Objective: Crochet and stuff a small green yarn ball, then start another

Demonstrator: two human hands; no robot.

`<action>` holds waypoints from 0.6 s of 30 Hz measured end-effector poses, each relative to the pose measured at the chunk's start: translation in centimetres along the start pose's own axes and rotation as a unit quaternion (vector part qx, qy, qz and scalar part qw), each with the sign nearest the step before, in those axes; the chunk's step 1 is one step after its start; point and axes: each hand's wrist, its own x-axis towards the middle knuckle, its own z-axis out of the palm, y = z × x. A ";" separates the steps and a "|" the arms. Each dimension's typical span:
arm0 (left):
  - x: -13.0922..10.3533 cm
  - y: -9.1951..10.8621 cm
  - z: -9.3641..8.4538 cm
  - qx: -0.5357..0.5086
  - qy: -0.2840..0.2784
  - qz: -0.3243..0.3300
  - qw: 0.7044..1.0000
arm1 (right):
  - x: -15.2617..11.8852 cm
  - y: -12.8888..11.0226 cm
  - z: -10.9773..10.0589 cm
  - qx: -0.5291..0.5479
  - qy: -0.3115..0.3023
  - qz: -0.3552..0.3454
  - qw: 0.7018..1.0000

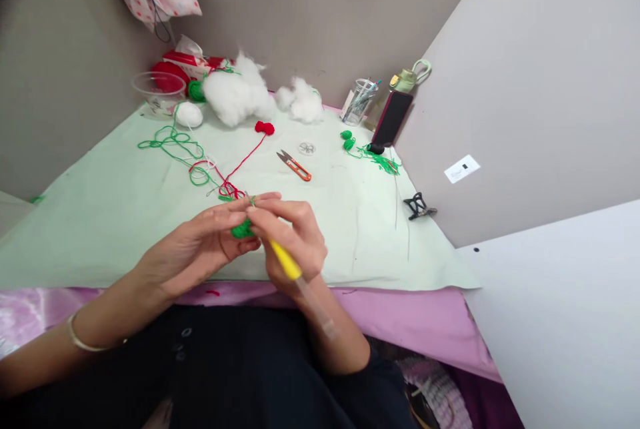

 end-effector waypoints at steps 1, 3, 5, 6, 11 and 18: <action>0.1 0.2 -0.2 -0.010 -0.008 -0.011 1.000 | 0.3 -0.1 -0.2 0.043 -0.001 0.053 0.998; 0.2 0.6 -0.5 -0.005 -0.008 -0.001 1.000 | 0.9 -0.3 -0.6 0.137 0.009 0.157 0.978; 0.1 0.7 -0.6 0.032 -0.017 0.021 0.999 | 1.4 -0.4 -0.6 0.215 0.008 0.221 0.951; 0.0 0.7 -0.6 0.059 -0.030 0.035 0.997 | 1.4 -0.5 -0.6 0.241 0.000 0.237 0.941; -0.4 0.6 -1.1 0.182 -0.083 0.085 0.976 | 1.0 -0.1 -0.3 0.264 -0.006 0.246 0.933; -0.5 1.3 -1.2 0.237 -0.047 0.074 0.968 | 1.2 0.1 -1.0 0.301 -0.029 0.289 0.908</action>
